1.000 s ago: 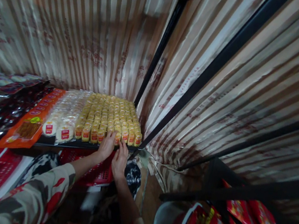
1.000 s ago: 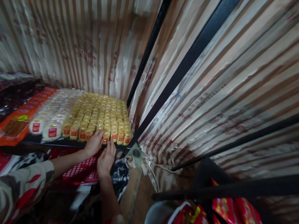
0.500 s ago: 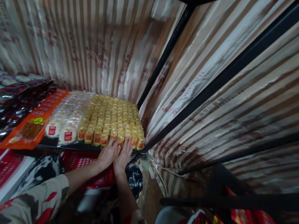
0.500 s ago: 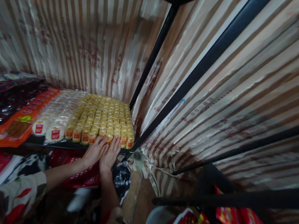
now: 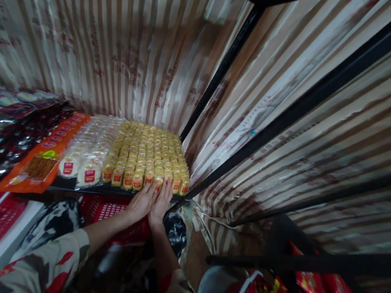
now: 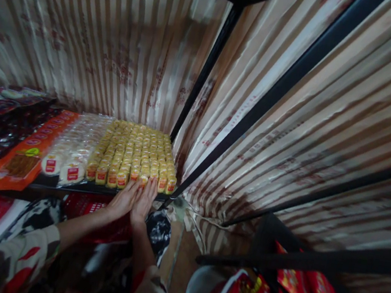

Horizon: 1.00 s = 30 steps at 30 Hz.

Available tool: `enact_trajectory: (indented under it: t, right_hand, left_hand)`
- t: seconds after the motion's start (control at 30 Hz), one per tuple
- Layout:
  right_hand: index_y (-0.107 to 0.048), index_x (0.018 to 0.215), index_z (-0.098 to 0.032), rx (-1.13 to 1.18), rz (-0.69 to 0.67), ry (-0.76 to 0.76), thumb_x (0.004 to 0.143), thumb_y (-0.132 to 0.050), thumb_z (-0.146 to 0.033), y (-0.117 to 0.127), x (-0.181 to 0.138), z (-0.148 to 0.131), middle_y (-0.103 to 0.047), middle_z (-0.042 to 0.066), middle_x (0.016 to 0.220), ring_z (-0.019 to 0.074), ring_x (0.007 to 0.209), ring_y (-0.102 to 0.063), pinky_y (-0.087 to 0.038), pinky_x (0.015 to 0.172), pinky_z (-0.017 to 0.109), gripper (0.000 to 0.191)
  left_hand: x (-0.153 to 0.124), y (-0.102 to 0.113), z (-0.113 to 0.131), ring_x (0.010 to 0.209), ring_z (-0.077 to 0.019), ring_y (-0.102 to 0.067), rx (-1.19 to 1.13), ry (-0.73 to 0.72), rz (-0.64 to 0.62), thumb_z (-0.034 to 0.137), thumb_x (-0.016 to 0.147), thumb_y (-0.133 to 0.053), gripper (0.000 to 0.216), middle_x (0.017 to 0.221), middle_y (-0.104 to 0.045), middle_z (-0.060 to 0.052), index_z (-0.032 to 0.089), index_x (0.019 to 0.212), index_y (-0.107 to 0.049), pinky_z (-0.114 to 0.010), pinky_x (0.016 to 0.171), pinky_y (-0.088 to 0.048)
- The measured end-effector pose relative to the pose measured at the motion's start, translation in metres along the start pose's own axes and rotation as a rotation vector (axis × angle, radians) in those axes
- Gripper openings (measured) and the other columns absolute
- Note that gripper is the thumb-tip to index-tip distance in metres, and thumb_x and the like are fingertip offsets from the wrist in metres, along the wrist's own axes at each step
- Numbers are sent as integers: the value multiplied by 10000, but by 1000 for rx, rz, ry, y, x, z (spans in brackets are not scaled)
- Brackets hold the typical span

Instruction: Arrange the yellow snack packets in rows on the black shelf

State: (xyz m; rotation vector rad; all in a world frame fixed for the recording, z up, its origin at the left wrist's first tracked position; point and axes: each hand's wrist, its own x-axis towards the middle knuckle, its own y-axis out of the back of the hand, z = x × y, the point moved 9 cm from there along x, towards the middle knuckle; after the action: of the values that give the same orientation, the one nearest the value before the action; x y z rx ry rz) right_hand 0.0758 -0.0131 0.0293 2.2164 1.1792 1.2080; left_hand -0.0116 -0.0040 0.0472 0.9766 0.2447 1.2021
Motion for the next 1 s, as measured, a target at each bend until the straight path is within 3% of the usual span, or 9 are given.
enact_trajectory:
  t: [0.2, 0.5, 0.6, 0.77, 0.9, 1.0]
  right_hand:
    - [-280, 1407, -100, 4, 30, 31, 940, -238, -270, 2, -1, -6, -305, 159, 1449, 217, 1368, -179, -271, 1066, 486, 499]
    - [-257, 1408, -59, -16, 46, -23, 950, -164, -345, -5, 24, -5, -209, 170, 1484, 218, 1390, -79, -201, 1094, 505, 547]
    - [-242, 1418, -81, -19, 69, 0, 947, -155, -341, -8, 33, -13, -216, 169, 1482, 230, 1392, -73, -203, 1080, 537, 545]
    - [-311, 1390, -67, -63, 152, -1, 946, -177, -321, -8, 37, -19, -310, 207, 1434, 276, 1370, -170, -232, 1034, 580, 529]
    - [-381, 1353, -77, -88, 206, 8, 945, -194, -322, -9, 38, -19, -383, 202, 1391, 275, 1340, -246, -250, 1028, 558, 511]
    - [-401, 1338, -74, -102, 235, 13, 944, -195, -317, -8, 38, -20, -414, 200, 1368, 270, 1334, -259, -255, 1031, 544, 507]
  left_hand:
    - [-6, 6, 2, 1107, -158, -529, -9, 0, -64, 142, 876, -306, 395, 1198, -549, -111, 139, 1214, -511, -302, 985, -439]
    - [-9, 9, -10, 1167, -181, -498, -84, 96, -28, 285, 930, -270, 429, 1240, -547, -136, 89, 1230, -505, -342, 1025, -402]
    - [-15, 28, -9, 1169, -195, -490, -2, 77, 93, 266, 924, -277, 410, 1262, -522, -137, 113, 1206, -531, -361, 1019, -403]
    - [-39, 79, -29, 1334, -271, -270, 214, 115, 433, 206, 902, -323, 409, 1381, -381, -172, 118, 1277, -459, -484, 1063, -295]
    - [-46, 99, -60, 1379, -287, -150, 344, 178, 496, 220, 893, -368, 516, 1452, -277, -177, 137, 1397, -289, -512, 1077, -237]
    - [-41, 99, -80, 1393, -312, -44, 401, 230, 469, 294, 886, -416, 615, 1506, -118, -187, 120, 1432, -192, -530, 1078, -220]
